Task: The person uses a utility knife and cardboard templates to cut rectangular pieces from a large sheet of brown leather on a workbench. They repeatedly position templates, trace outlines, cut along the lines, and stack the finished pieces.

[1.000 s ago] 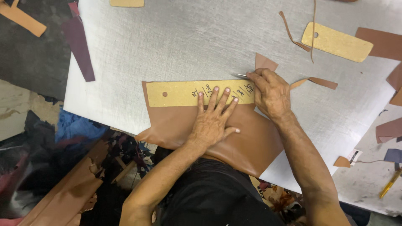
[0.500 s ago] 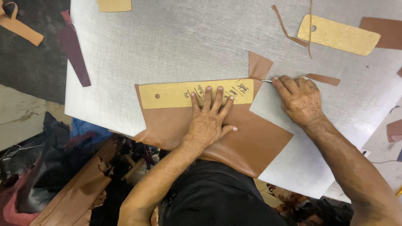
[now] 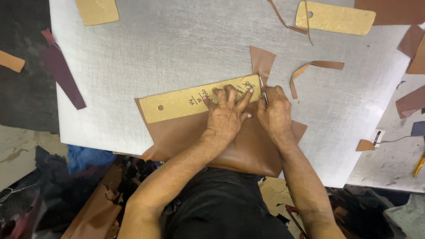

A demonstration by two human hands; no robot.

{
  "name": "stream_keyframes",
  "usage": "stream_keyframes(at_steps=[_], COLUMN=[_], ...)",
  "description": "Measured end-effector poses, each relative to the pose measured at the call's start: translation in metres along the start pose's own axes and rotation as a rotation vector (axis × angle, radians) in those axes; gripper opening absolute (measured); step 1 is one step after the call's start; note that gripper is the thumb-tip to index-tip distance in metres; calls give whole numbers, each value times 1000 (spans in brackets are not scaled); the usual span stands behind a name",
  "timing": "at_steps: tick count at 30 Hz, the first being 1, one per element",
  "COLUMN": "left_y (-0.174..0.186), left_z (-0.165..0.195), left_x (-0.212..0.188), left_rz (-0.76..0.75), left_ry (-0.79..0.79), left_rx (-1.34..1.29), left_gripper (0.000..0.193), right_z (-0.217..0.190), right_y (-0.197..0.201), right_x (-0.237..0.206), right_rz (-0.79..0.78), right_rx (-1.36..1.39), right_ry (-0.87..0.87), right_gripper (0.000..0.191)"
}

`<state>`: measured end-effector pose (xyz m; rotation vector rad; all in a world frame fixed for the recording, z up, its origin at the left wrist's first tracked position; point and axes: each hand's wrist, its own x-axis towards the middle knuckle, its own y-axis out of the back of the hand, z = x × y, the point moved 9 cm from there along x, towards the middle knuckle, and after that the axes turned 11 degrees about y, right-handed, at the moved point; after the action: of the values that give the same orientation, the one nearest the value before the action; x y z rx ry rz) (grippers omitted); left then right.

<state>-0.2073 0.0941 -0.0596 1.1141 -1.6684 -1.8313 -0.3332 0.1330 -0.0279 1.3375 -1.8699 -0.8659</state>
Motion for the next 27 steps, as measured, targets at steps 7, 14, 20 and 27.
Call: stream_keyframes(at_steps=[7, 14, 20, 27], left_y=[22, 35, -27, -42], left_z=[-1, -136, -179, -156], left_x=[6, 9, 41, 36], left_rz=[-37, -197, -475, -462], left_ry=[-147, -396, -225, -374], left_rx=[-1, -358, -451, -255], left_gripper=[68, 32, 65, 45], right_z=[-34, -111, -213, -228], right_y=[31, -9, -159, -191], right_x=[-68, -73, -33, -3], right_rz=[-83, -24, -105, -87], right_rx=[-213, 82, 529, 258], right_ry=[-73, -151, -142, -63], right_gripper=[31, 26, 28, 13])
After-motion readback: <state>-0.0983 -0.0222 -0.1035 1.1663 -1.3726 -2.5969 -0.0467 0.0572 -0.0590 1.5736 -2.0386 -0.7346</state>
